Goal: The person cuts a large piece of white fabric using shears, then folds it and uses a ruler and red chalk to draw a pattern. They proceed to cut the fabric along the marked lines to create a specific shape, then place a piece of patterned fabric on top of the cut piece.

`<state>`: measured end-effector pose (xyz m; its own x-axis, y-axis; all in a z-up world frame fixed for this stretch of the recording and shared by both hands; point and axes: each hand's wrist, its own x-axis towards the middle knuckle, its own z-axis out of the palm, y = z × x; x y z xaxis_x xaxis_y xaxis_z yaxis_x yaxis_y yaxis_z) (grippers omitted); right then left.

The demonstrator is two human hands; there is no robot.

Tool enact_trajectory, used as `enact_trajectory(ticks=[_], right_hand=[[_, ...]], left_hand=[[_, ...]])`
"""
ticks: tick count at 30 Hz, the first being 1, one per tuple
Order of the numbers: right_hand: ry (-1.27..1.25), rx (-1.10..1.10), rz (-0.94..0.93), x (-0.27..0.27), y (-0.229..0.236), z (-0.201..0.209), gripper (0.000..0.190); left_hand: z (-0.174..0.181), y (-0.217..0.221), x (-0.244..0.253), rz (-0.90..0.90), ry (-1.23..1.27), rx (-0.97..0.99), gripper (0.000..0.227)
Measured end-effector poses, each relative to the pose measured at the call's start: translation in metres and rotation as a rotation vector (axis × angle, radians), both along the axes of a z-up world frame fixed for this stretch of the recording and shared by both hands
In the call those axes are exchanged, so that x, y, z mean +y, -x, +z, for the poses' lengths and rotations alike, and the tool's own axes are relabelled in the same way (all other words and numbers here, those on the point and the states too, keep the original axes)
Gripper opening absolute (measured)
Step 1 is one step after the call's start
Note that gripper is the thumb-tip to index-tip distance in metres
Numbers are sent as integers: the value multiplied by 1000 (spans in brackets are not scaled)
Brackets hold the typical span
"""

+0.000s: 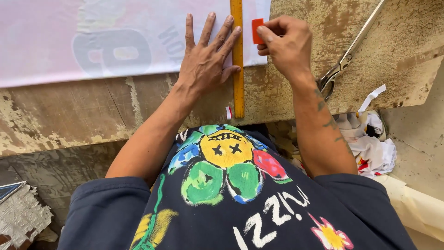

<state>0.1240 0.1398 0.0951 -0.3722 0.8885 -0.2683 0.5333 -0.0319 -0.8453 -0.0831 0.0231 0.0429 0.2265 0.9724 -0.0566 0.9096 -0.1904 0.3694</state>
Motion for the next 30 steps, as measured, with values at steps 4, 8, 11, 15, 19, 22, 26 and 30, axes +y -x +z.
enact_trajectory(ticks=[4, 8, 11, 15, 19, 22, 26, 30], right_hand=[[-39, -39, -5, 10, 20, -12, 11], [-13, -78, -25, 16, 30, -14, 12], [-16, -69, -44, 19, 35, -18, 14], [-49, -51, -28, 21, 39, -24, 16], [-18, -171, 118, 0, 27, -9, 29], [425, -756, 533, -61, -5, 26, 43], [542, -672, 456, -112, -75, 14, 26], [-276, -97, -124, -94, -117, -13, 13]], left_hand=[[-2, 0, -1, 3, -31, -9, 89], [-3, 0, -1, 2, -26, -27, 88], [-4, 1, -1, 3, -35, -36, 86], [-1, 0, -1, 12, -42, -26, 86], [-1, 0, 0, 17, 12, -33, 87], [3, 1, 0, 10, -56, -45, 88], [5, -11, -10, -57, -31, -139, 97], [-17, -31, -25, -369, -78, 95, 40]])
